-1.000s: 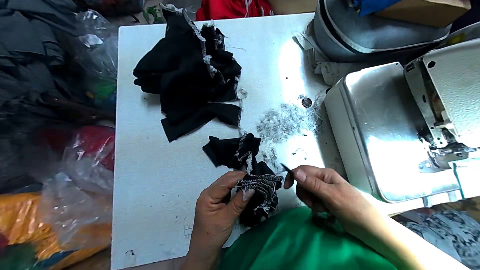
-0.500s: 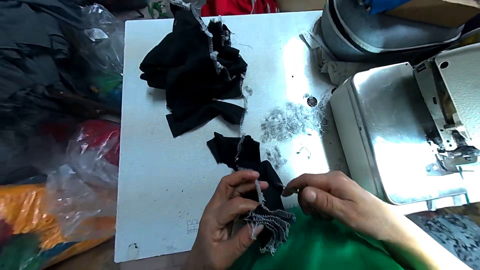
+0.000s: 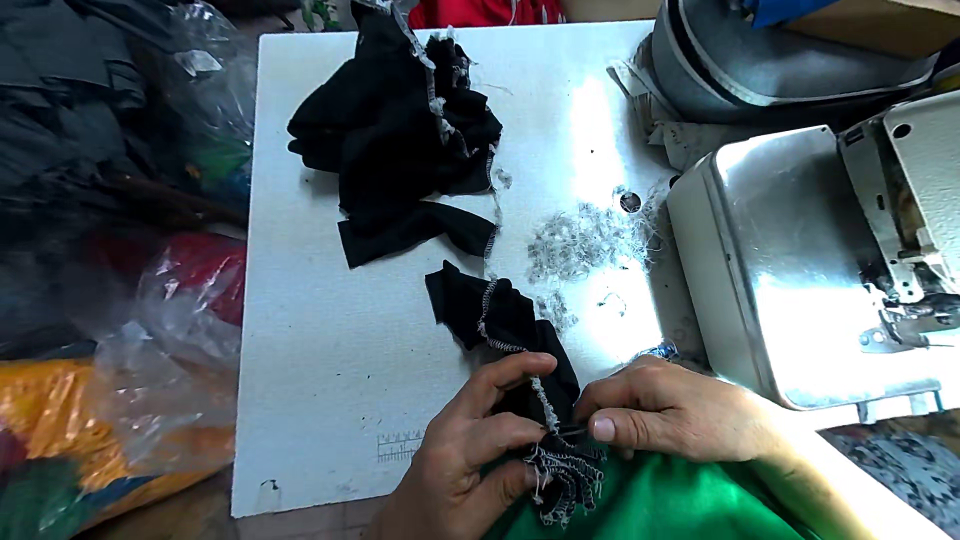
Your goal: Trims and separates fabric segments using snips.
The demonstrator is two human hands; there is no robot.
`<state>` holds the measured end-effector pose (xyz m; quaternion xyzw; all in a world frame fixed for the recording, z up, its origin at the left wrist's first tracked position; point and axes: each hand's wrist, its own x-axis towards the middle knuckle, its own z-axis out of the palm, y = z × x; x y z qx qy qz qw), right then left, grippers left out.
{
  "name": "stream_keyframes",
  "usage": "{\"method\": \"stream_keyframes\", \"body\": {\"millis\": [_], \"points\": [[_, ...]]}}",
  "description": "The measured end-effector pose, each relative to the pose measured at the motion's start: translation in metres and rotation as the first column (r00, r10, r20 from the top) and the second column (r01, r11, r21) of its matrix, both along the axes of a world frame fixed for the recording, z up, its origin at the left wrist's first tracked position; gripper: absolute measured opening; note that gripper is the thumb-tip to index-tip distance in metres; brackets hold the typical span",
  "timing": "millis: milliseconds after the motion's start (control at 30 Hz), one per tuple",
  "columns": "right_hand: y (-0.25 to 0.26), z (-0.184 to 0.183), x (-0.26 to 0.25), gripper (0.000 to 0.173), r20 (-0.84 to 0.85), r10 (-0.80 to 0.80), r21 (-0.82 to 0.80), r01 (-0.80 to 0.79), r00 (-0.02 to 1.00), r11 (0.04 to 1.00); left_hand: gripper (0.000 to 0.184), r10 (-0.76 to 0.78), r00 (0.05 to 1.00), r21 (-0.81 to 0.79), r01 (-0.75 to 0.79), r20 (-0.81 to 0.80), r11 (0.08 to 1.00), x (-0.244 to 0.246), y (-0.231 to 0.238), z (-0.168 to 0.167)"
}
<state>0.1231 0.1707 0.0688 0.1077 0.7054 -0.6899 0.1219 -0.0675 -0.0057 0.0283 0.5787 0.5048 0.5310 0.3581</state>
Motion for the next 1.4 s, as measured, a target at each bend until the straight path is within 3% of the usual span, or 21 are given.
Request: {"method": "stream_keyframes", "body": {"millis": [333,500,733,1000,1133,1267,1333,1400], "points": [[-0.008,-0.003,-0.006,0.037,-0.182,-0.065,0.07,0.079,0.981,0.994,0.032,-0.04,0.999,-0.008,0.039,-0.027,0.999,0.001,0.001,0.0],[-0.008,-0.002,-0.005,0.039,-0.193,-0.051,0.102,0.072,0.98,0.992,0.033,-0.05,0.997,0.0,0.05,-0.054,0.999,0.003,0.0,0.001],[-0.018,-0.002,0.0,0.041,-0.181,-0.071,0.268,0.119,0.981,0.956,0.033,-0.06,0.997,0.014,0.061,-0.043,0.998,0.005,-0.004,0.001],[-0.019,-0.003,0.001,0.037,-0.195,-0.081,0.107,0.103,0.977,0.989,0.034,-0.071,0.996,0.003,0.071,-0.049,0.997,0.006,-0.005,-0.002],[-0.014,-0.001,0.004,0.037,-0.202,-0.23,0.11,0.255,0.952,0.961,0.033,-0.072,0.995,-0.003,0.072,-0.069,0.997,0.004,-0.005,-0.001],[-0.009,0.006,-0.005,0.038,-0.214,-0.445,0.129,0.476,0.87,0.87,0.032,-0.068,0.992,0.007,0.069,-0.11,0.998,0.01,-0.004,0.001],[-0.007,0.012,-0.017,0.036,-0.261,-0.437,0.137,0.481,0.861,0.866,0.033,-0.057,0.988,0.023,0.061,-0.146,0.998,0.015,-0.002,0.001],[-0.007,0.017,-0.033,0.031,-0.215,-0.354,0.244,0.401,0.91,0.883,0.035,-0.036,0.984,0.044,0.045,-0.176,0.998,0.019,-0.001,0.001]]}}
